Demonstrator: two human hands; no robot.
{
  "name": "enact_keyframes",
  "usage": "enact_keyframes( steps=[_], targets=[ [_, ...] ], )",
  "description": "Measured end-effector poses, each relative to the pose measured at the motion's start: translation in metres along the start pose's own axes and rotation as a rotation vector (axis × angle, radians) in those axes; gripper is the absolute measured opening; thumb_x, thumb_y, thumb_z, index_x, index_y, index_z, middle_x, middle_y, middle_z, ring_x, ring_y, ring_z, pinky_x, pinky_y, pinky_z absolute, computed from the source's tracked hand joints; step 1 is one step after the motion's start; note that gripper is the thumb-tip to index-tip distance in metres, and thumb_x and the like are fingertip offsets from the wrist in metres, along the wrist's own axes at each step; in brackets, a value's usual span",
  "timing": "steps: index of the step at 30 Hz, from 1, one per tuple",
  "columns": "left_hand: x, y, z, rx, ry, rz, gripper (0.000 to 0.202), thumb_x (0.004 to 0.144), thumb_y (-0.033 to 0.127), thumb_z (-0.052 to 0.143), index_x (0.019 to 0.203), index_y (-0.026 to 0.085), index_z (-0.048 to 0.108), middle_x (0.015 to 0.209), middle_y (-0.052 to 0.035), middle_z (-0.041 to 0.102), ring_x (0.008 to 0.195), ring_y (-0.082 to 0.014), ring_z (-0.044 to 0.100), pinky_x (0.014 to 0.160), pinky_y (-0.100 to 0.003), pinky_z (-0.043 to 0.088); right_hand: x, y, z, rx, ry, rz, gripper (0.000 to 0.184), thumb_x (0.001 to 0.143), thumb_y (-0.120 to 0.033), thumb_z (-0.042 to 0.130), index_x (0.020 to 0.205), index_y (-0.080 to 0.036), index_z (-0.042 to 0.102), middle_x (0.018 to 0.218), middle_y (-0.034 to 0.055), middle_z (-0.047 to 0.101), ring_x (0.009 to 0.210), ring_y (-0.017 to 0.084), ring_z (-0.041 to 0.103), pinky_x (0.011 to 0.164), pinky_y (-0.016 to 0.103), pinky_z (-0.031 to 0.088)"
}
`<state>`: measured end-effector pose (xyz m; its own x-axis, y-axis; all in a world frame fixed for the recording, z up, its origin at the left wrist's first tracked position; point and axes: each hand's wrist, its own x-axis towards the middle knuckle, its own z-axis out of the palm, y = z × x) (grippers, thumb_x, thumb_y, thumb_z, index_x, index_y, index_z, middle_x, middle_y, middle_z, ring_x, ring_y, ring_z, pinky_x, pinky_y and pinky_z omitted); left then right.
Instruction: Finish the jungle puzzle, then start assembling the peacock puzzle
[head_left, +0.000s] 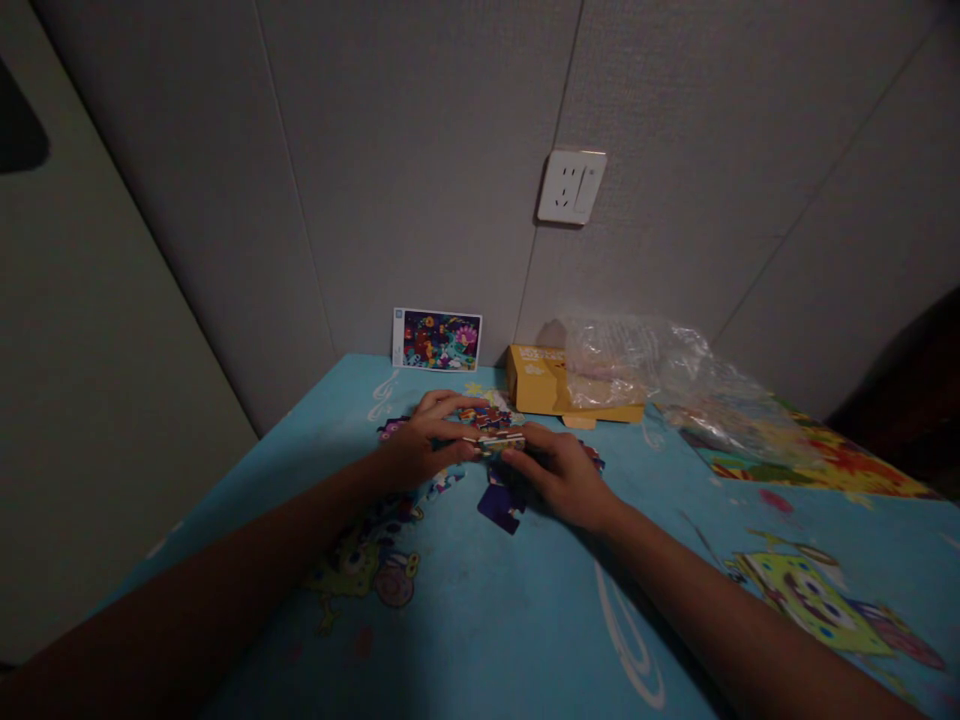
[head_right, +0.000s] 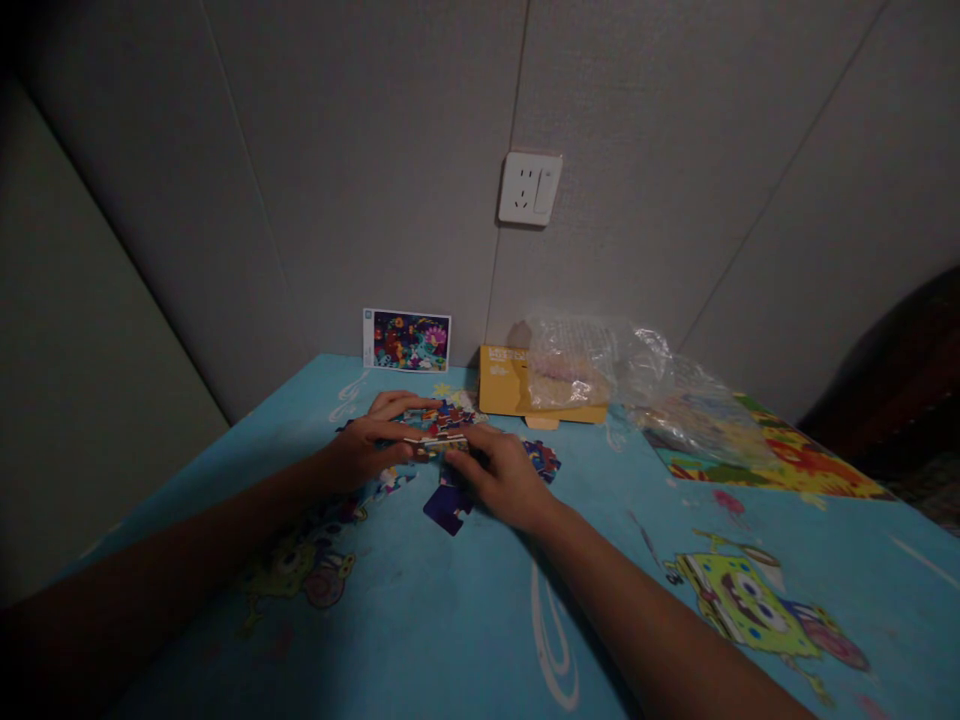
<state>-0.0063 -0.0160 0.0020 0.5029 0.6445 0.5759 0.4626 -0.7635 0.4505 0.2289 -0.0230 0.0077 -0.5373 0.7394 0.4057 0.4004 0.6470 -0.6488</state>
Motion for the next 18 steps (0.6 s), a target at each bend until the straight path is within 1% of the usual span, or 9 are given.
enact_keyframes(
  steps=[2, 4, 6, 7, 8, 10, 12, 15, 18],
  targets=[
    [0.002, -0.004, -0.004, 0.026, 0.075, -0.025, 0.027, 0.091, 0.028, 0.052, 0.107, 0.023, 0.073, 0.126, -0.0056, 0.063, 0.120, -0.0246, 0.049, 0.106, -0.046, 0.036, 0.000, 0.003, -0.002, -0.031, 0.098, 0.029, 0.024, 0.091, -0.034, 0.053, 0.103, -0.019, 0.067, 0.095, 0.0069, 0.071, 0.085, 0.022, 0.064, 0.078, 0.034, 0.049],
    [0.004, -0.012, -0.010, 0.097, 0.230, -0.153, 0.029, 0.090, 0.027, 0.048, 0.105, 0.020, 0.072, 0.116, -0.0064, 0.068, 0.112, -0.0236, 0.055, 0.105, -0.043, 0.038, 0.001, 0.009, -0.005, -0.071, 0.227, 0.070, 0.026, 0.090, -0.033, 0.052, 0.107, -0.018, 0.065, 0.102, 0.0089, 0.070, 0.092, 0.024, 0.063, 0.083, 0.037, 0.048],
    [0.005, -0.022, -0.018, 0.208, 0.379, -0.396, 0.030, 0.087, 0.023, 0.047, 0.103, 0.018, 0.072, 0.110, -0.0065, 0.070, 0.108, -0.0236, 0.058, 0.103, -0.041, 0.040, 0.002, 0.016, -0.008, -0.134, 0.339, 0.131, 0.031, 0.088, -0.031, 0.051, 0.115, -0.018, 0.061, 0.109, 0.0102, 0.069, 0.097, 0.026, 0.062, 0.086, 0.039, 0.046],
    [0.006, -0.027, -0.021, 0.265, 0.417, -0.541, 0.031, 0.085, 0.021, 0.047, 0.103, 0.018, 0.072, 0.111, -0.0068, 0.069, 0.107, -0.0242, 0.059, 0.102, -0.040, 0.041, 0.002, 0.020, -0.009, -0.172, 0.371, 0.169, 0.034, 0.087, -0.030, 0.051, 0.118, -0.017, 0.060, 0.109, 0.0105, 0.069, 0.097, 0.026, 0.062, 0.086, 0.039, 0.046],
    [0.006, -0.031, -0.024, 0.315, 0.423, -0.682, 0.033, 0.083, 0.020, 0.047, 0.105, 0.018, 0.071, 0.113, -0.0072, 0.068, 0.107, -0.0252, 0.059, 0.100, -0.040, 0.042, 0.003, 0.024, -0.010, -0.207, 0.386, 0.209, 0.036, 0.087, -0.029, 0.050, 0.119, -0.017, 0.060, 0.109, 0.0106, 0.069, 0.096, 0.026, 0.062, 0.085, 0.039, 0.046],
    [0.005, -0.038, -0.028, 0.404, 0.351, -0.907, 0.036, 0.083, 0.022, 0.048, 0.111, 0.021, 0.069, 0.119, -0.0080, 0.067, 0.109, -0.0285, 0.059, 0.096, -0.043, 0.044, 0.004, 0.030, -0.011, -0.260, 0.378, 0.292, 0.037, 0.086, -0.028, 0.049, 0.119, -0.016, 0.061, 0.106, 0.0107, 0.069, 0.093, 0.026, 0.063, 0.083, 0.038, 0.046],
    [0.005, -0.039, -0.029, 0.462, 0.239, -1.012, 0.035, 0.084, 0.028, 0.049, 0.111, 0.023, 0.070, 0.119, -0.0095, 0.066, 0.112, -0.0336, 0.057, 0.095, -0.049, 0.043, 0.005, 0.034, -0.012, -0.299, 0.351, 0.367, 0.038, 0.086, -0.028, 0.049, 0.120, -0.016, 0.061, 0.105, 0.0113, 0.070, 0.091, 0.026, 0.063, 0.081, 0.036, 0.045],
    [0.006, -0.036, -0.025, 0.495, 0.128, -1.005, 0.036, 0.082, 0.045, 0.052, 0.101, 0.023, 0.074, 0.114, -0.0124, 0.068, 0.116, -0.0405, 0.053, 0.095, -0.057, 0.039, 0.007, 0.036, -0.012, -0.362, 0.304, 0.458, 0.040, 0.087, -0.031, 0.049, 0.121, -0.014, 0.061, 0.102, 0.0128, 0.070, 0.091, 0.026, 0.063, 0.078, 0.035, 0.044],
    [0.005, -0.031, -0.020, 0.533, 0.013, -0.940, 0.050, 0.078, 0.062, 0.052, 0.099, 0.023, 0.074, 0.119, -0.0142, 0.065, 0.118, -0.0423, 0.049, 0.097, -0.060, 0.035, 0.007, 0.037, -0.012, -0.451, 0.267, 0.511, 0.038, 0.087, -0.033, 0.052, 0.117, -0.013, 0.063, 0.097, 0.0129, 0.070, 0.087, 0.026, 0.063, 0.073, 0.032, 0.043]
  ],
)
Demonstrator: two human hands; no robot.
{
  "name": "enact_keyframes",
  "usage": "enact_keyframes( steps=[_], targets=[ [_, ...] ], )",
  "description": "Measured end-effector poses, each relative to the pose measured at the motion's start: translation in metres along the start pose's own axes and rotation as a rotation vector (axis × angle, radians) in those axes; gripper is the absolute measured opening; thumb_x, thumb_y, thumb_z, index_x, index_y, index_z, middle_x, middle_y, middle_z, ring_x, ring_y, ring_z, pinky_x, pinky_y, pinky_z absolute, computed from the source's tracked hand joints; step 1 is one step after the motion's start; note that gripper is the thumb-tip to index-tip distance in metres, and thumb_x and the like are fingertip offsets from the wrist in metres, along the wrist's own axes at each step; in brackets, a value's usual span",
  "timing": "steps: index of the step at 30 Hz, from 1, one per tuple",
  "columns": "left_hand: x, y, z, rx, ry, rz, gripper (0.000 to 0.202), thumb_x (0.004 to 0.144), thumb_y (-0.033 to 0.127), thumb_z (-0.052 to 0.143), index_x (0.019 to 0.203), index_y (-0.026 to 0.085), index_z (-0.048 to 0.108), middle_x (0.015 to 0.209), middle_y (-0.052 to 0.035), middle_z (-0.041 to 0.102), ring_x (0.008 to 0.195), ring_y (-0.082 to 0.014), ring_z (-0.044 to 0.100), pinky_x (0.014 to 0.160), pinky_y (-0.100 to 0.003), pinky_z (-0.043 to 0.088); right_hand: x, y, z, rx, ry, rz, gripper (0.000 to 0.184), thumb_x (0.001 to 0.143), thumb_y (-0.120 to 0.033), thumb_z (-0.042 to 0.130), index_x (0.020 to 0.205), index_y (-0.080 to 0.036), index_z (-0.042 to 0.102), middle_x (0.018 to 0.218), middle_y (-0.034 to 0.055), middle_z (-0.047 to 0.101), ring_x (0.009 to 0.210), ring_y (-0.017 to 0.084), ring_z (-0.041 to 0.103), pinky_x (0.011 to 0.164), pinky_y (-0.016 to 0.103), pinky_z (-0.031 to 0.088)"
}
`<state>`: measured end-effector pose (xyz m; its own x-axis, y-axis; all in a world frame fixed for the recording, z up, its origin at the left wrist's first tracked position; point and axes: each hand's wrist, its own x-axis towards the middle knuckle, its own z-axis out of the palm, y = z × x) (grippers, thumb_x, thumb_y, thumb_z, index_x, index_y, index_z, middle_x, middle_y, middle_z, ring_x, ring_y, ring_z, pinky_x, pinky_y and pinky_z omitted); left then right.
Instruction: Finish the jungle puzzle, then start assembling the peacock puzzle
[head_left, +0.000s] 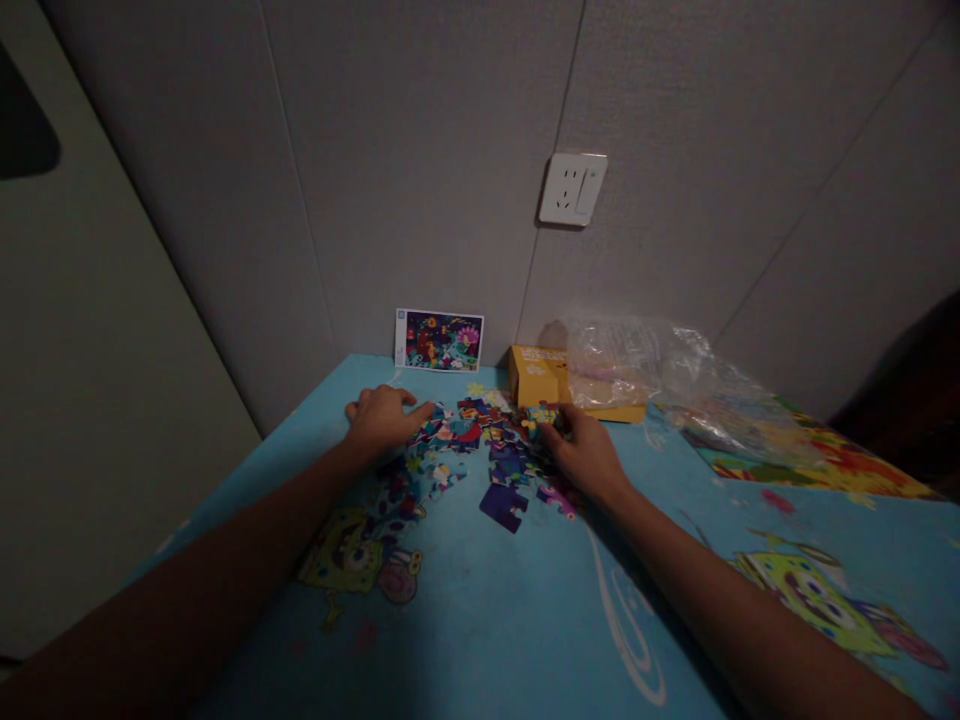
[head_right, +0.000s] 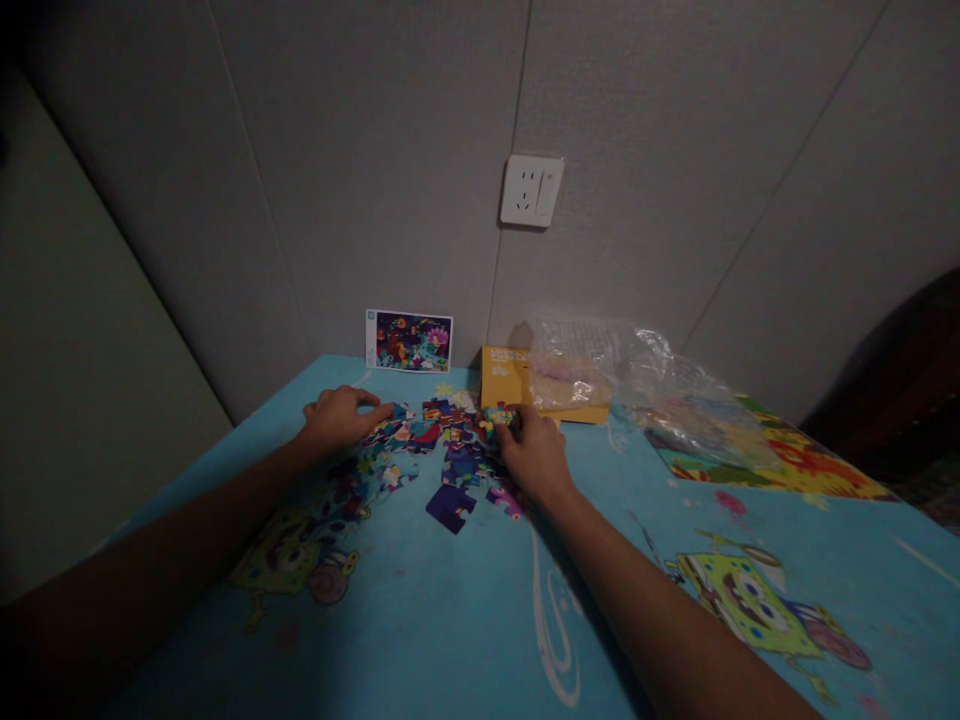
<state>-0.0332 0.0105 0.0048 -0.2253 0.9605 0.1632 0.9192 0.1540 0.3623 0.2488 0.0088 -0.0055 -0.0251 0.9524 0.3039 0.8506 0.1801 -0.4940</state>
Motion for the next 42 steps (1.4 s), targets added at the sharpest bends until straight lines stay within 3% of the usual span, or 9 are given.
enact_keyframes(
  steps=[5, 13, 18, 21, 24, 29, 34, 38, 42],
  targets=[
    [-0.003, -0.001, 0.005, 0.083, -0.075, 0.117, 0.065, 0.067, 0.073, 0.058, 0.106, 0.022, 0.069, 0.124, -0.0164, 0.057, 0.120, -0.0397, 0.046, 0.098, -0.058, 0.033, 0.001, 0.002, 0.002, -0.033, -0.024, 0.001, 0.035, 0.086, -0.033, 0.054, 0.114, -0.014, 0.064, 0.100, 0.0123, 0.070, 0.088, 0.025, 0.062, 0.073, 0.031, 0.042],
    [-0.004, -0.001, 0.006, -0.016, -0.101, 0.159, 0.049, 0.069, 0.063, 0.063, 0.097, 0.023, 0.067, 0.118, -0.0109, 0.061, 0.120, -0.0359, 0.047, 0.099, -0.053, 0.034, -0.002, -0.002, -0.001, -0.111, -0.104, -0.016, 0.049, 0.088, -0.037, 0.052, 0.131, -0.015, 0.059, 0.109, 0.0174, 0.063, 0.099, 0.029, 0.060, 0.084, 0.038, 0.043],
    [-0.002, 0.001, 0.006, -0.295, -0.108, 0.170, 0.037, 0.066, 0.044, 0.071, 0.094, 0.020, 0.063, 0.079, -0.0013, 0.064, 0.080, -0.0224, 0.060, 0.076, -0.034, 0.045, -0.005, -0.004, -0.001, -0.097, -0.119, -0.053, 0.052, 0.087, -0.045, 0.054, 0.132, -0.020, 0.059, 0.109, 0.0155, 0.061, 0.100, 0.030, 0.059, 0.087, 0.042, 0.043],
    [0.000, 0.002, 0.007, -0.592, -0.101, 0.208, 0.034, 0.063, 0.039, 0.072, 0.086, 0.017, 0.061, 0.064, 0.0030, 0.056, 0.059, -0.0143, 0.052, 0.057, -0.025, 0.039, -0.006, -0.003, 0.000, -0.079, -0.062, -0.082, 0.055, 0.086, -0.049, 0.055, 0.129, -0.016, 0.060, 0.113, 0.0176, 0.060, 0.106, 0.033, 0.057, 0.089, 0.045, 0.042],
    [0.001, 0.003, 0.007, -0.801, -0.063, 0.230, 0.035, 0.064, 0.040, 0.072, 0.085, 0.015, 0.063, 0.058, 0.0041, 0.053, 0.050, -0.0103, 0.043, 0.049, -0.023, 0.032, -0.006, -0.004, -0.003, -0.044, 0.032, -0.145, 0.049, 0.086, -0.047, 0.055, 0.121, -0.014, 0.064, 0.111, 0.0170, 0.062, 0.108, 0.033, 0.056, 0.092, 0.046, 0.041],
    [-0.006, 0.013, 0.009, -1.033, -0.031, 0.290, 0.032, 0.066, 0.040, 0.072, 0.084, 0.014, 0.066, 0.065, -0.0009, 0.062, 0.057, -0.0112, 0.052, 0.054, -0.023, 0.039, -0.014, -0.017, -0.009, 0.079, 0.099, -0.374, 0.027, 0.088, -0.040, 0.058, 0.101, -0.019, 0.069, 0.098, 0.0082, 0.068, 0.099, 0.026, 0.059, 0.090, 0.042, 0.039],
    [-0.023, 0.024, 0.014, -1.038, -0.171, 0.406, 0.025, 0.071, 0.037, 0.069, 0.081, 0.014, 0.066, 0.075, -0.0042, 0.070, 0.066, -0.0144, 0.062, 0.063, -0.026, 0.048, -0.030, -0.039, -0.010, 0.180, -0.053, -0.549, 0.019, 0.086, -0.039, 0.064, 0.095, -0.022, 0.067, 0.087, 0.0019, 0.070, 0.087, 0.020, 0.060, 0.087, 0.038, 0.037],
    [-0.030, 0.026, 0.017, -0.915, -0.275, 0.498, 0.023, 0.077, 0.035, 0.063, 0.086, 0.015, 0.068, 0.079, -0.0043, 0.072, 0.070, -0.0154, 0.064, 0.068, -0.028, 0.051, -0.036, -0.048, -0.010, 0.149, -0.169, -0.590, 0.019, 0.087, -0.037, 0.065, 0.077, -0.020, 0.064, 0.073, -0.0013, 0.065, 0.076, 0.017, 0.057, 0.088, 0.038, 0.034],
    [-0.032, 0.027, 0.014, -0.940, -0.331, 0.514, 0.028, 0.082, 0.038, 0.057, 0.095, 0.015, 0.067, 0.094, -0.0076, 0.074, 0.086, -0.0190, 0.068, 0.081, -0.032, 0.053, -0.035, -0.046, -0.009, 0.120, -0.190, -0.594, 0.020, 0.092, -0.031, 0.057, 0.076, -0.020, 0.063, 0.070, -0.0021, 0.063, 0.073, 0.016, 0.055, 0.089, 0.036, 0.032]
  ],
)
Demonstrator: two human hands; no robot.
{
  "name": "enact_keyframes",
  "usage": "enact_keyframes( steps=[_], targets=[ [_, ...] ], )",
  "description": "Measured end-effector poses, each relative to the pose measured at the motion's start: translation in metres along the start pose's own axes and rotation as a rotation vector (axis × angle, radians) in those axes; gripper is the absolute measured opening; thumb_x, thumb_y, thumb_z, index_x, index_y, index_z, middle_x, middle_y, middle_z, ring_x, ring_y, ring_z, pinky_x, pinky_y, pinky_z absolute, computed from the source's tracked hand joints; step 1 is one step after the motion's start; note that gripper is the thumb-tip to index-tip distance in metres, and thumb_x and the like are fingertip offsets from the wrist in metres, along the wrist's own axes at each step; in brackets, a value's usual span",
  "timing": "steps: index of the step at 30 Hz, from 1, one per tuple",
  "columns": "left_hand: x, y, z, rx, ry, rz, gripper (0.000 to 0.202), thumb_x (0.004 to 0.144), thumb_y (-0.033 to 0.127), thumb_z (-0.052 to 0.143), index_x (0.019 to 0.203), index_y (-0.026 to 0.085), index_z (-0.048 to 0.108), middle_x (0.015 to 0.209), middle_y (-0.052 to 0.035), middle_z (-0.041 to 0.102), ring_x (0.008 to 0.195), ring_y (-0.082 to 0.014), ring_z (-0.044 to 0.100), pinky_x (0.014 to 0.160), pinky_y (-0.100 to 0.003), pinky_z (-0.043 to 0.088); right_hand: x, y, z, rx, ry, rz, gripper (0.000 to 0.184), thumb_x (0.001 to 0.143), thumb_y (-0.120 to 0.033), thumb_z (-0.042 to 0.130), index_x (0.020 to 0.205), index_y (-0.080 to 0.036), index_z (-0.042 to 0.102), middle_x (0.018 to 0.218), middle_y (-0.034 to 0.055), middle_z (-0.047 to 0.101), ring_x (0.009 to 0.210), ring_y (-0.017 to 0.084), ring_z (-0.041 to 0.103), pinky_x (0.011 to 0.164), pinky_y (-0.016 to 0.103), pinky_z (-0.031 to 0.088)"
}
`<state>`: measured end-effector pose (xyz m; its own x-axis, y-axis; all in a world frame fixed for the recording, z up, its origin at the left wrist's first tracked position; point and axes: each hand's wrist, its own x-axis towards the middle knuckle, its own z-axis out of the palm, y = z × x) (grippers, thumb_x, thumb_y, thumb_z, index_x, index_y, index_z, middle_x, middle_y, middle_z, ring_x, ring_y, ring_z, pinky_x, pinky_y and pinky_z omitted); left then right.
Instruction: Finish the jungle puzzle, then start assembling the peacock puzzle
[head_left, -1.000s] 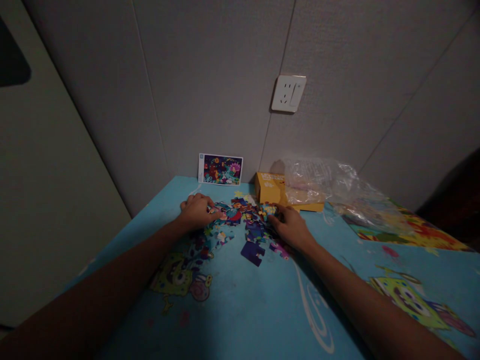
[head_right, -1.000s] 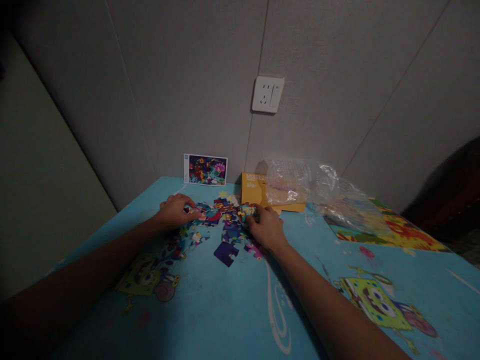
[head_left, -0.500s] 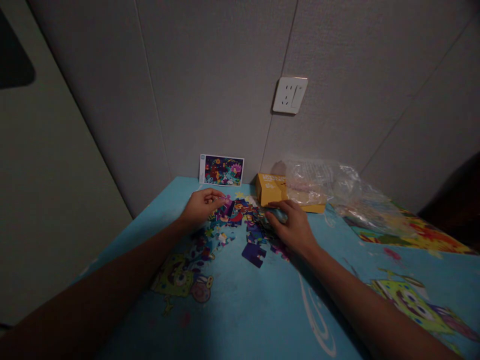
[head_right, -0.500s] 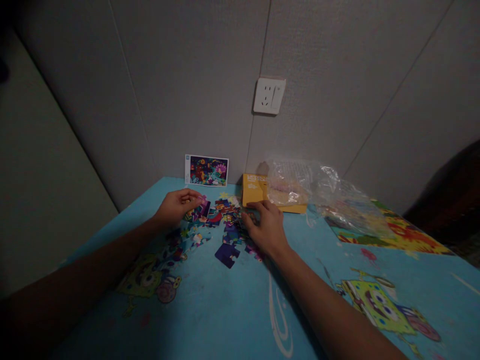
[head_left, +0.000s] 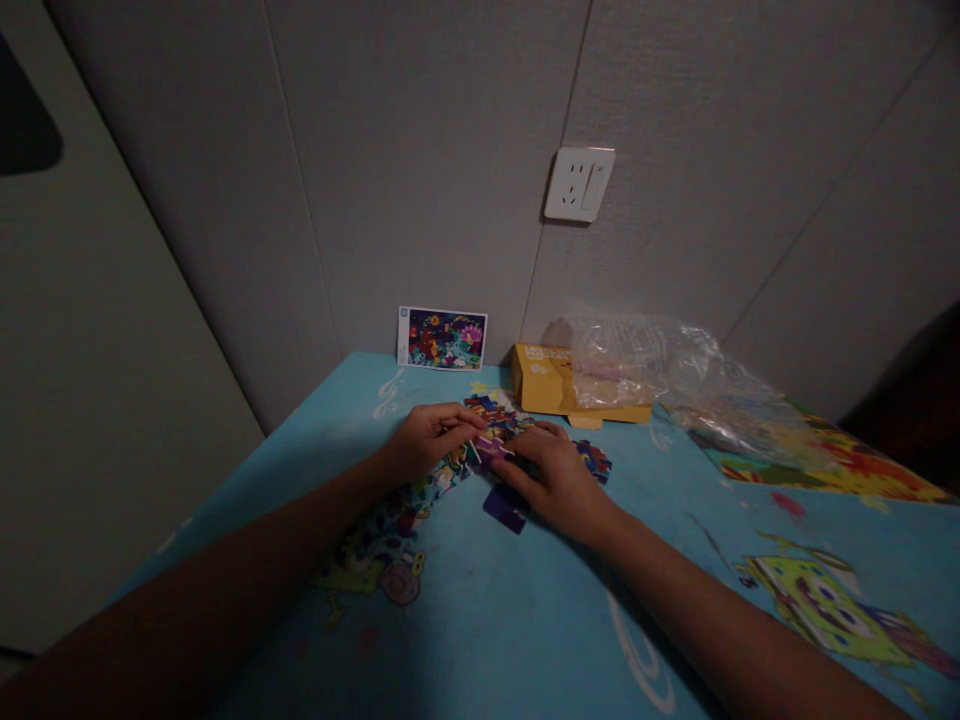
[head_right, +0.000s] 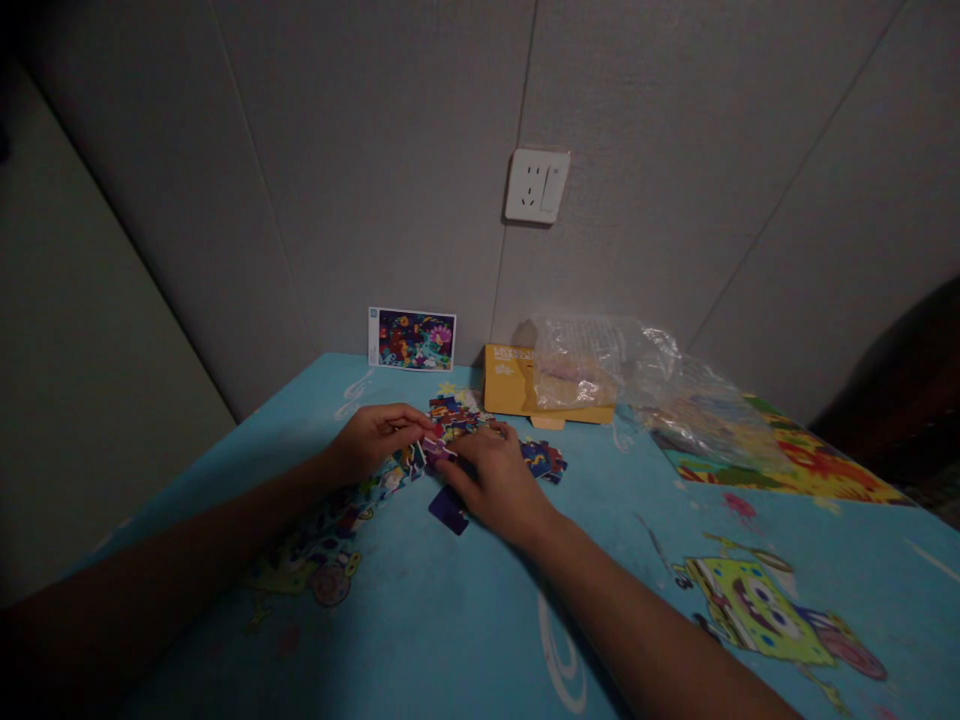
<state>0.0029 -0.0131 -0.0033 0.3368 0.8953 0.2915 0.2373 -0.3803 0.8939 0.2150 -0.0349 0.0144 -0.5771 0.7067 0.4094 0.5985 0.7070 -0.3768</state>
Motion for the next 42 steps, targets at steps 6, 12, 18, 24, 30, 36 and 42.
enact_keyframes(
  steps=[6, 12, 18, 24, 30, 36, 42],
  targets=[
    [0.000, 0.005, -0.002, -0.200, -0.010, -0.070, 0.029, 0.084, 0.031, 0.050, 0.101, 0.012, 0.063, 0.105, -0.0140, 0.072, 0.094, -0.0220, 0.068, 0.083, -0.036, 0.054, 0.000, 0.005, 0.003, 0.007, -0.029, 0.031, 0.025, 0.092, -0.031, 0.055, 0.071, -0.020, 0.062, 0.065, -0.0031, 0.060, 0.070, 0.015, 0.054, 0.091, 0.036, 0.031],
    [-0.004, -0.001, -0.005, -0.130, -0.133, 0.002, 0.050, 0.063, 0.007, 0.045, 0.109, 0.014, 0.061, 0.110, -0.0111, 0.070, 0.104, -0.0222, 0.066, 0.091, -0.038, 0.052, -0.001, 0.003, 0.002, 0.054, -0.038, 0.023, 0.021, 0.092, -0.031, 0.057, 0.076, -0.021, 0.066, 0.069, -0.0031, 0.064, 0.069, 0.014, 0.057, 0.091, 0.036, 0.031],
    [-0.006, 0.005, -0.007, 0.217, -0.147, 0.176, 0.044, 0.070, 0.006, 0.049, 0.111, 0.015, 0.064, 0.111, -0.0090, 0.069, 0.102, -0.0203, 0.064, 0.091, -0.035, 0.052, 0.000, 0.002, 0.003, 0.030, -0.043, 0.016, 0.020, 0.091, -0.032, 0.059, 0.075, -0.021, 0.065, 0.066, -0.0027, 0.062, 0.068, 0.015, 0.055, 0.085, 0.034, 0.033],
    [-0.006, 0.007, -0.006, 0.202, -0.131, 0.183, 0.034, 0.080, 0.016, 0.053, 0.111, 0.014, 0.065, 0.115, -0.0112, 0.066, 0.096, -0.0190, 0.065, 0.085, -0.032, 0.054, 0.000, 0.003, 0.002, 0.011, -0.052, 0.023, 0.021, 0.090, -0.037, 0.061, 0.077, -0.020, 0.064, 0.067, -0.0018, 0.063, 0.069, 0.016, 0.056, 0.086, 0.035, 0.033],
    [-0.004, 0.006, -0.004, 0.268, -0.094, 0.198, 0.035, 0.082, 0.026, 0.057, 0.115, 0.015, 0.064, 0.112, -0.0092, 0.068, 0.098, -0.0204, 0.065, 0.092, -0.036, 0.052, 0.000, 0.006, 0.002, -0.010, -0.001, 0.021, 0.028, 0.091, -0.039, 0.057, 0.072, -0.019, 0.062, 0.064, -0.0016, 0.060, 0.067, 0.016, 0.054, 0.080, 0.032, 0.036],
    [0.009, -0.011, -0.029, 0.781, 0.346, -0.136, 0.040, 0.084, 0.032, 0.050, 0.116, 0.013, 0.065, 0.120, -0.0137, 0.062, 0.118, -0.0275, 0.053, 0.107, -0.040, 0.037, 0.000, 0.009, -0.004, -0.092, 0.260, 0.194, 0.029, 0.088, -0.039, 0.054, 0.068, -0.019, 0.062, 0.065, 0.0036, 0.062, 0.067, 0.019, 0.056, 0.066, 0.030, 0.037],
    [0.005, -0.018, -0.031, 0.970, 0.115, -0.362, 0.065, 0.071, 0.066, 0.061, 0.119, 0.023, 0.065, 0.135, -0.0153, 0.051, 0.129, -0.0373, 0.038, 0.105, -0.054, 0.029, 0.000, 0.013, -0.004, -0.111, 0.246, 0.217, 0.030, 0.087, -0.039, 0.053, 0.066, -0.019, 0.061, 0.065, 0.0039, 0.062, 0.066, 0.019, 0.057, 0.062, 0.030, 0.036]
  ],
)
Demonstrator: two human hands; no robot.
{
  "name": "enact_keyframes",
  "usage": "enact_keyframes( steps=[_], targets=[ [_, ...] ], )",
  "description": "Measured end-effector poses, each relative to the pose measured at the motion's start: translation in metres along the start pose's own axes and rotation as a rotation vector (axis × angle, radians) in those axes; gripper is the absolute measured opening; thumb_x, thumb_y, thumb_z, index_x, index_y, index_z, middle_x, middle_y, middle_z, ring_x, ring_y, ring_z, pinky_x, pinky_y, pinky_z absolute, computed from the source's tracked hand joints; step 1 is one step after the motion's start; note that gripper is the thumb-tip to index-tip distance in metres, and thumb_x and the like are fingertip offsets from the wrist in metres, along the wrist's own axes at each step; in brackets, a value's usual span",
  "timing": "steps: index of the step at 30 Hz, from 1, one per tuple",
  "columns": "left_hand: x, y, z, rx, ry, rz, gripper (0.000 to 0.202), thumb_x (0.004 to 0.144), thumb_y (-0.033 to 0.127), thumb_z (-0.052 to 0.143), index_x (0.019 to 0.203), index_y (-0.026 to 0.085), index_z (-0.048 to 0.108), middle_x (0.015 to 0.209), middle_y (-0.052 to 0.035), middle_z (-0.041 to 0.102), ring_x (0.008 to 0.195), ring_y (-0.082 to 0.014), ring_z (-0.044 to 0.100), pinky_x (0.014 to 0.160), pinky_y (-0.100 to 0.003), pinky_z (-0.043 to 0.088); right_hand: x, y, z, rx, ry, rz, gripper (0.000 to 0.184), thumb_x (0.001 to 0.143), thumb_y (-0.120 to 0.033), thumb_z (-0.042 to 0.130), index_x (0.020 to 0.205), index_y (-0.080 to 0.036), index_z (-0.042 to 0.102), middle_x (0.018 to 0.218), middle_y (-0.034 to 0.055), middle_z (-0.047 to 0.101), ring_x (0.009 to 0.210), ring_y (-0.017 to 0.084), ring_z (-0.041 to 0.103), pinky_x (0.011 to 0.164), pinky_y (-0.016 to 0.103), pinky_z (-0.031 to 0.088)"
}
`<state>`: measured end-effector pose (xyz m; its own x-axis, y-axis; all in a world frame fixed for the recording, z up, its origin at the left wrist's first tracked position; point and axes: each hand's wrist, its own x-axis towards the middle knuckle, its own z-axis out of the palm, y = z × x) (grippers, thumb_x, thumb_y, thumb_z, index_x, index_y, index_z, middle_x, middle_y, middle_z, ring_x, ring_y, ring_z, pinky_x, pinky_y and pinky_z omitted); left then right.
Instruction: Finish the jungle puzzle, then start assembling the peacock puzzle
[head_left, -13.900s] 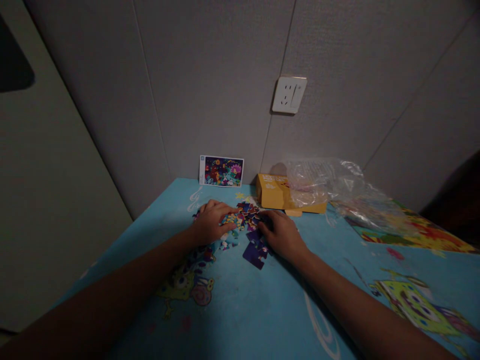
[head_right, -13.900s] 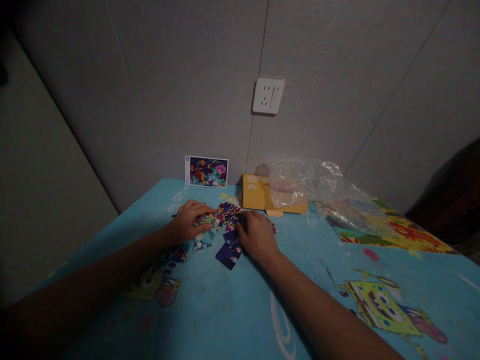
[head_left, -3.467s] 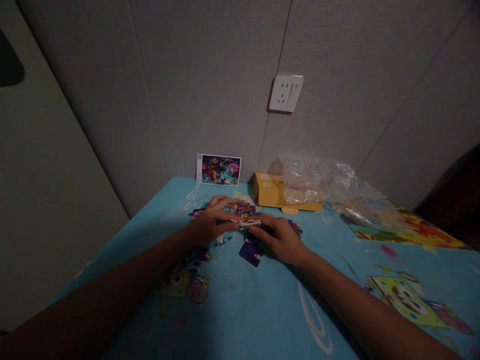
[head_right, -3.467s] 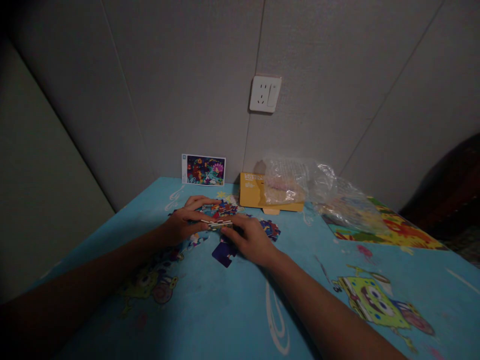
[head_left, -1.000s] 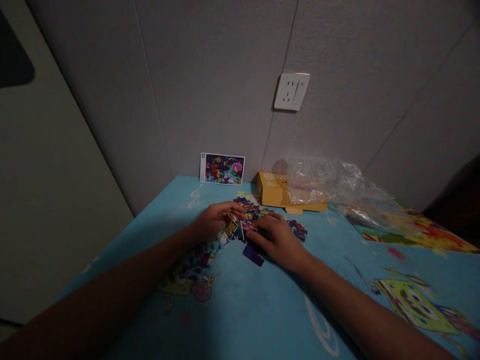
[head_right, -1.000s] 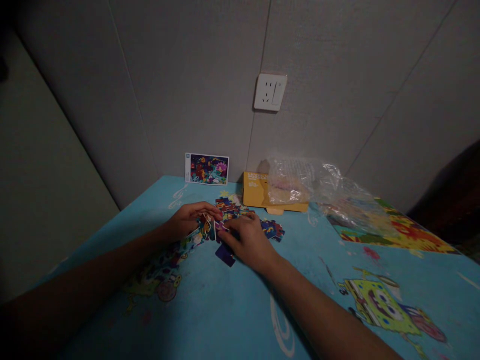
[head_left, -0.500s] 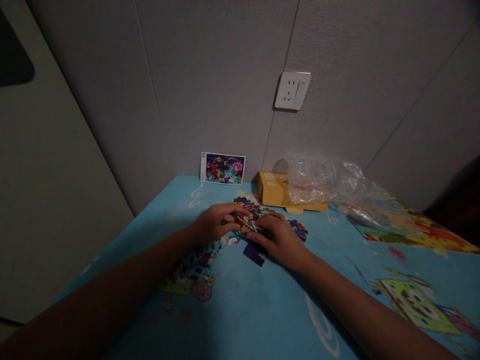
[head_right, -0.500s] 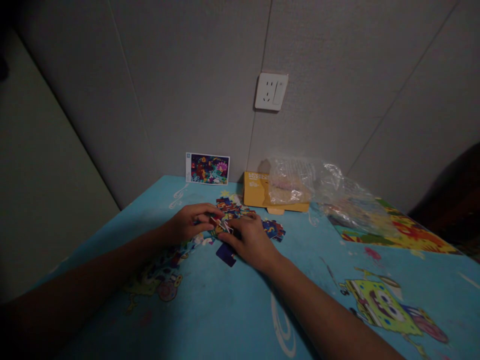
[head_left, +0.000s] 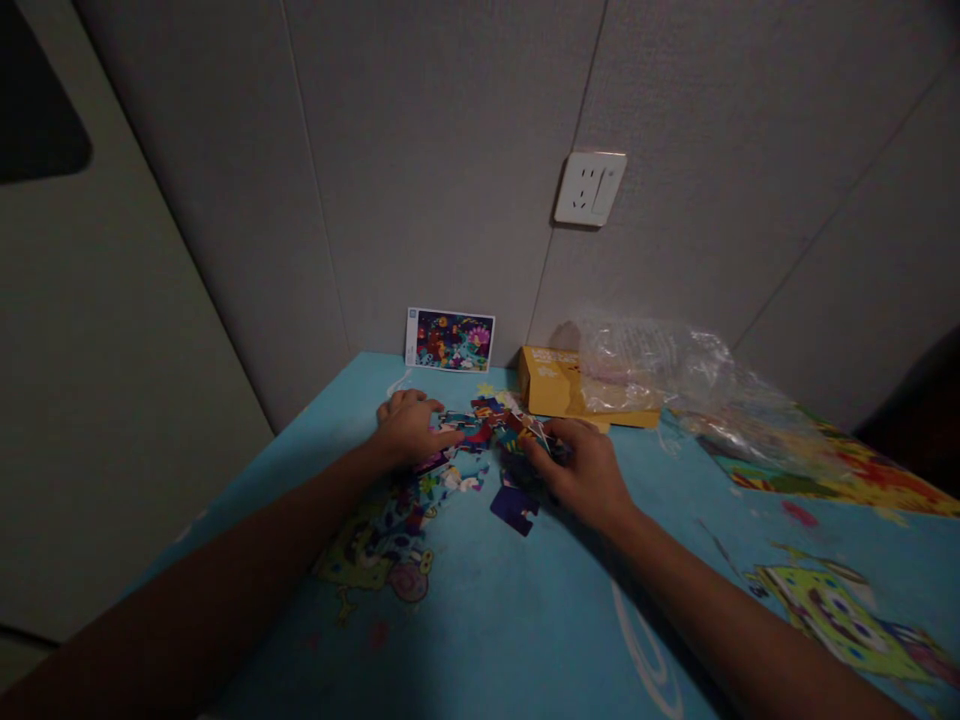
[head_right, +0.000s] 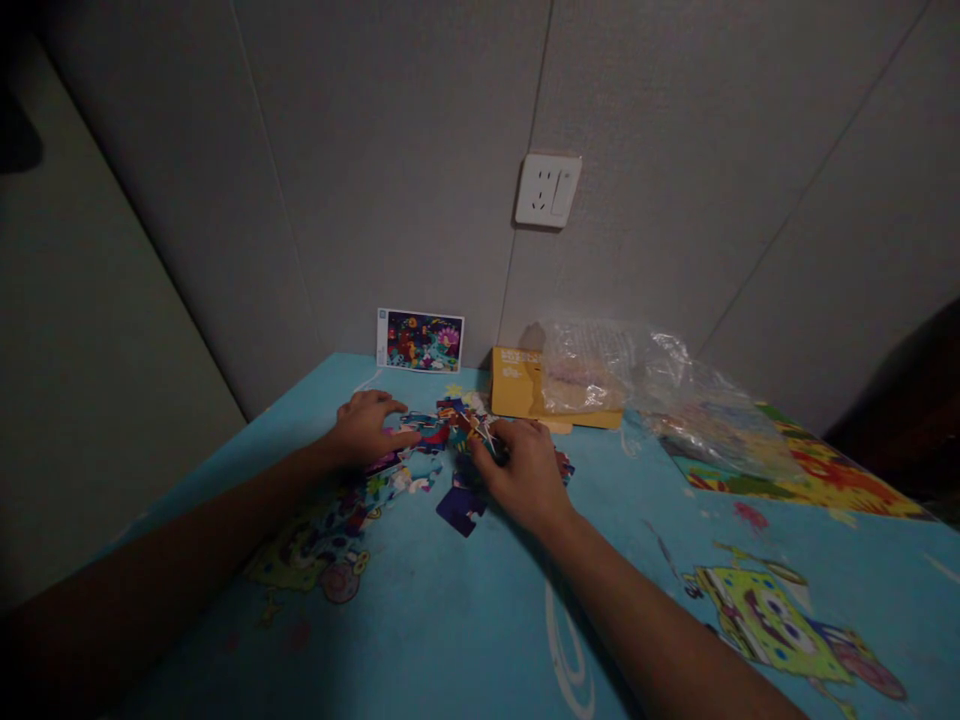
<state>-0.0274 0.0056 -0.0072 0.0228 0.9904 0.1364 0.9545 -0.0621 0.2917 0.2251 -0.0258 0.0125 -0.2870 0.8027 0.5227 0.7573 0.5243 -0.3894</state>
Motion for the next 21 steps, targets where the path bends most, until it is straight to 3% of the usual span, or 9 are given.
enact_keyframes(
  steps=[3, 9, 15, 18, 21],
  targets=[
    [-0.0012, 0.0019, 0.0022, -0.059, 0.006, 0.049, 0.045, 0.074, 0.056, 0.065, 0.108, 0.027, 0.070, 0.129, -0.0102, 0.056, 0.125, -0.0345, 0.041, 0.105, -0.052, 0.030, 0.0002, -0.0002, -0.0001, -0.007, 0.002, 0.004, 0.031, 0.087, -0.040, 0.053, 0.064, -0.020, 0.059, 0.062, 0.0028, 0.060, 0.063, 0.019, 0.055, 0.061, 0.029, 0.036],
    [0.0009, 0.0031, 0.0019, -0.047, 0.040, 0.047, 0.033, 0.081, 0.044, 0.059, 0.103, 0.021, 0.068, 0.121, -0.0100, 0.061, 0.118, -0.0317, 0.048, 0.102, -0.047, 0.034, 0.0019, 0.0007, -0.0004, -0.025, 0.005, 0.009, 0.032, 0.086, -0.040, 0.053, 0.063, -0.019, 0.058, 0.061, 0.0025, 0.060, 0.062, 0.018, 0.055, 0.060, 0.029, 0.034],
    [-0.0022, 0.0059, -0.0022, 0.047, 0.058, -0.039, 0.047, 0.083, 0.039, 0.054, 0.125, 0.019, 0.058, 0.129, -0.0149, 0.057, 0.123, -0.0361, 0.044, 0.101, -0.052, 0.034, 0.0020, 0.0014, -0.0008, -0.031, 0.000, 0.027, 0.032, 0.086, -0.041, 0.052, 0.064, -0.019, 0.060, 0.063, 0.0037, 0.062, 0.063, 0.019, 0.056, 0.061, 0.029, 0.035],
    [-0.0038, 0.0054, 0.0005, 0.001, 0.051, 0.031, 0.049, 0.085, 0.041, 0.053, 0.130, 0.022, 0.056, 0.133, -0.0120, 0.056, 0.124, -0.0352, 0.043, 0.103, -0.053, 0.032, 0.0020, 0.0015, -0.0008, -0.035, 0.010, 0.030, 0.032, 0.086, -0.041, 0.053, 0.065, -0.019, 0.060, 0.063, 0.0039, 0.062, 0.063, 0.019, 0.057, 0.061, 0.029, 0.035],
    [-0.0063, 0.0063, 0.0029, -0.045, 0.048, 0.210, 0.050, 0.085, 0.048, 0.057, 0.131, 0.028, 0.056, 0.139, -0.0069, 0.053, 0.129, -0.0341, 0.039, 0.106, -0.052, 0.027, 0.0018, 0.0012, -0.0007, -0.032, 0.017, 0.022, 0.031, 0.086, -0.040, 0.053, 0.064, -0.019, 0.061, 0.061, 0.0034, 0.061, 0.062, 0.018, 0.056, 0.061, 0.028, 0.035]
  ],
)
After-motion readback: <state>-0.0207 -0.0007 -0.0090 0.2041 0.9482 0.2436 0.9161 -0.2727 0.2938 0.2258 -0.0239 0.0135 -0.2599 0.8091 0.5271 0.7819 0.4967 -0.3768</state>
